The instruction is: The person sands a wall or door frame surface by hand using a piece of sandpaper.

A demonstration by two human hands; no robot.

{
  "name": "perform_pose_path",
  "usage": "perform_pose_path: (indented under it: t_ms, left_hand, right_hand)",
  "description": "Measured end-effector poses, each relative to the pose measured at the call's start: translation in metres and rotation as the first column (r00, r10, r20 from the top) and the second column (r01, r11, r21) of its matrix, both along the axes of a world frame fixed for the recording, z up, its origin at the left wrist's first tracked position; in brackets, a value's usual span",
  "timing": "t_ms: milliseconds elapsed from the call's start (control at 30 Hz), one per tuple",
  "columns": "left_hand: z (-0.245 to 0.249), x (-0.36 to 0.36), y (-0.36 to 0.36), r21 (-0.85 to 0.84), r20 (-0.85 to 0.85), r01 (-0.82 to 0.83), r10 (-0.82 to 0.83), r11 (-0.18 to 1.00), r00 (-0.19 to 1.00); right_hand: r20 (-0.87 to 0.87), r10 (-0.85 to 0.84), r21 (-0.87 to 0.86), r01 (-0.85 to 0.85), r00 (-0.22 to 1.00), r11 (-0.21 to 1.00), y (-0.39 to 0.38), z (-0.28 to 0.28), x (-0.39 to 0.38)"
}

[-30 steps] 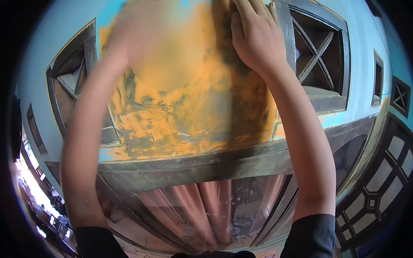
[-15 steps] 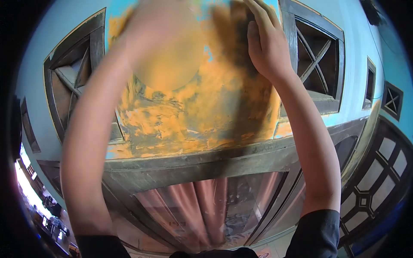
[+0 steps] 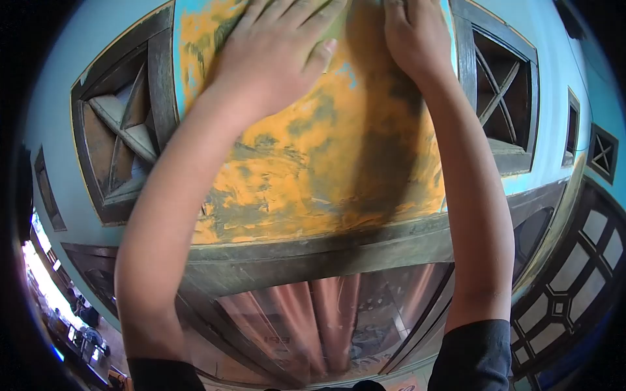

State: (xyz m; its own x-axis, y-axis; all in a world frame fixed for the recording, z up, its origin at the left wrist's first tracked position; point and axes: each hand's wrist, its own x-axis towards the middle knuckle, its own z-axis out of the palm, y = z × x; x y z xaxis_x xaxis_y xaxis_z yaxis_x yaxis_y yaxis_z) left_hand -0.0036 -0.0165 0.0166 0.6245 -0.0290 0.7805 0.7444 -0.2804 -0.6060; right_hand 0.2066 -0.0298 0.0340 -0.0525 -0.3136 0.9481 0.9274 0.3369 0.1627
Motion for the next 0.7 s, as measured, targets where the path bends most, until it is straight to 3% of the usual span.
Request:
perform_pose_path:
  t_ms: [67,167,267,333,433,533,700]
  left_hand:
    - [0.01,-0.013,-0.004,0.035,0.045,-0.075,0.074,0.997,0.996]
    - [0.041,-0.043,0.032,0.235,0.152,-0.104,0.069,0.966,0.986]
    - [0.034,-0.04,0.014,0.092,0.254,-0.106,0.08,0.99,0.964]
    - [0.009,-0.025,0.0,0.062,0.195,-0.054,0.041,0.997,0.98]
    - [-0.024,-0.019,0.023,0.168,-0.012,0.102,-0.102,0.98,0.995]
    - [-0.064,-0.012,0.022,0.04,-0.179,0.232,-0.222,0.972,0.959]
    - [-0.037,-0.031,0.027,0.186,0.012,0.139,-0.143,0.973,0.99]
  right_hand:
    - [0.01,-0.031,0.019,0.031,0.999,0.999,-0.001,0.0,0.001]
    - [0.027,-0.072,0.031,0.071,0.997,0.997,0.004,-0.002,0.006]
    - [0.02,-0.085,0.032,0.084,0.996,0.996,0.0,-0.005,-0.001]
    - [0.025,-0.074,0.023,0.073,0.997,0.997,0.001,-0.002,0.003]
    - [0.031,-0.055,0.042,0.053,0.998,0.998,0.003,-0.002,0.005]
    - [0.047,-0.064,0.043,0.062,0.997,0.997,0.004,-0.001,0.007]
    - [0.045,-0.058,0.04,0.056,0.997,0.998,0.004,-0.003,0.006]
